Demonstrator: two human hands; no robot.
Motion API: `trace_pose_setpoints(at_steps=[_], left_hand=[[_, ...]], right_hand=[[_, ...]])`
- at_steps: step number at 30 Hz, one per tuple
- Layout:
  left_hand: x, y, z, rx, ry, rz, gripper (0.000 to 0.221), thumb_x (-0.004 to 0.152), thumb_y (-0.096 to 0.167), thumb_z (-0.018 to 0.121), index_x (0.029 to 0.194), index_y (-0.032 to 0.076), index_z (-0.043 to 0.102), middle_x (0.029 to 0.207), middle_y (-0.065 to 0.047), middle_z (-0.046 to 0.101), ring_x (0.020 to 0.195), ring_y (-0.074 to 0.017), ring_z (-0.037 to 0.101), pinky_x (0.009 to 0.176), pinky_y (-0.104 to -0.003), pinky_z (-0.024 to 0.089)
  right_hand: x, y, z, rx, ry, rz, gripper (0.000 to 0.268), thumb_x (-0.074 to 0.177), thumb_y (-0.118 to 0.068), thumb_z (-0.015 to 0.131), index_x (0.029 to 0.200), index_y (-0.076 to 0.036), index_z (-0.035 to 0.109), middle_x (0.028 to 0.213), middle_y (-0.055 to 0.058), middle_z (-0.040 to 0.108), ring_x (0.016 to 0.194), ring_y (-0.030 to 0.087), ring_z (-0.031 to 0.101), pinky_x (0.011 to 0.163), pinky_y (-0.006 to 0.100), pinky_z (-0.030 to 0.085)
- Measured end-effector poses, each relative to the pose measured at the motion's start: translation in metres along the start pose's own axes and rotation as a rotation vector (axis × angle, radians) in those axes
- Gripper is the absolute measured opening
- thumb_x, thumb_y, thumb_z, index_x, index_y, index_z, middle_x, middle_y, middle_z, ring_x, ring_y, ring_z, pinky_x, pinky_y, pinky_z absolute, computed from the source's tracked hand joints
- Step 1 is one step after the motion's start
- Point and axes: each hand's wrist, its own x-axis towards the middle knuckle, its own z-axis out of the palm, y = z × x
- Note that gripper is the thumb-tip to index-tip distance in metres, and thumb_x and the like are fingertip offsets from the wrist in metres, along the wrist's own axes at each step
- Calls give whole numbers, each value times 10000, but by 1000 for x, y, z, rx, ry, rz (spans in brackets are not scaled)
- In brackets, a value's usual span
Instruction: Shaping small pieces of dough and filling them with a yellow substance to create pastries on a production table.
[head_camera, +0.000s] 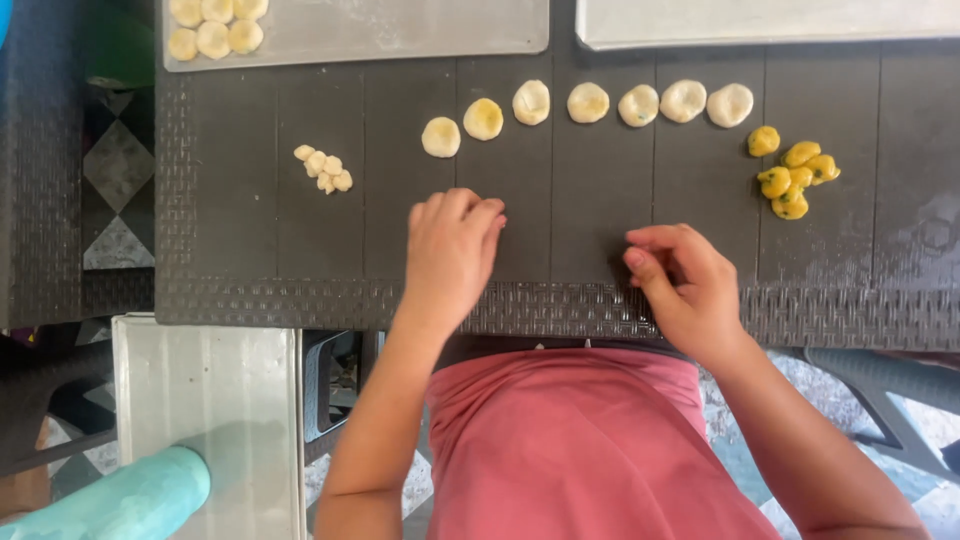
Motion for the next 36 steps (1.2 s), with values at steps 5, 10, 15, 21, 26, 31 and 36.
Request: trace_pose_setpoints(at_steps=[5, 10, 15, 21, 26, 31, 36], left_hand=[[-5, 66, -1, -664, 88, -68, 251, 942, 192, 802, 1186, 195, 745, 970, 4, 739, 917, -228, 757, 870, -373, 573], [-5, 63, 12, -560, 122, 120, 442, 977, 209, 752, 1409, 187, 656, 1357, -13, 708, 1297, -247, 658, 1115, -427, 460], [5, 55, 24, -556, 99, 87, 376, 1063, 120, 637, 1439, 134, 624, 1381, -56, 687, 1247, -295, 672, 1065, -446, 481], [-3, 42, 49, -160, -54, 284, 615, 1099, 470, 465, 1579, 86, 496, 1589, -113, 536, 1482, -320, 475, 1232, -521, 296], [-7, 39, 48, -1, -75, 300, 773, 1041, 670, 406, 1582, 126, 498, 1652, -123, 467, 1529, -347, 427, 1262, -558, 287], [-16, 43, 47, 7, -90, 295, 705, 1031, 655, 424, 1603, 246, 464, 1643, -165, 441, 1546, -398, 393, 1275, -628, 231], [-15, 51, 35, 40, -116, 257, 580, 1047, 617, 500, 1523, 292, 565, 1606, -174, 495, 1513, -371, 463, 1259, -608, 313]], right_hand=[[17, -36, 26, 486, -143, 293, 326, 1002, -119, 695, 1283, 46, 676, 970, 192, 764, 720, 256, 782, 684, 394, 669], [22, -18, 14, 394, -37, 296, 230, 937, -19, 794, 1154, 42, 743, 833, 131, 734, 719, 176, 756, 692, 306, 624], [36, -30, 13, -20, 8, -21, 293, 925, -30, 798, 1216, -36, 771, 1096, 150, 715, 836, 270, 759, 761, 374, 621], [14, -11, 27, -696, 65, -436, 263, 1038, -312, 643, 1210, -153, 762, 1205, 23, 702, 1083, 295, 629, 900, 412, 495], [0, -23, 6, -901, -101, -323, 564, 1007, -625, 579, 1457, -297, 669, 1601, 53, 558, 1481, 439, 432, 1157, 582, 343], [34, -16, -18, -989, -99, -346, 463, 997, -632, 629, 1329, -344, 776, 1596, 38, 601, 1492, 403, 449, 1179, 615, 308], [78, 39, -81, -1263, 113, -286, 286, 1019, -333, 857, 1275, -217, 803, 1275, 8, 764, 1131, 330, 629, 890, 467, 434]])
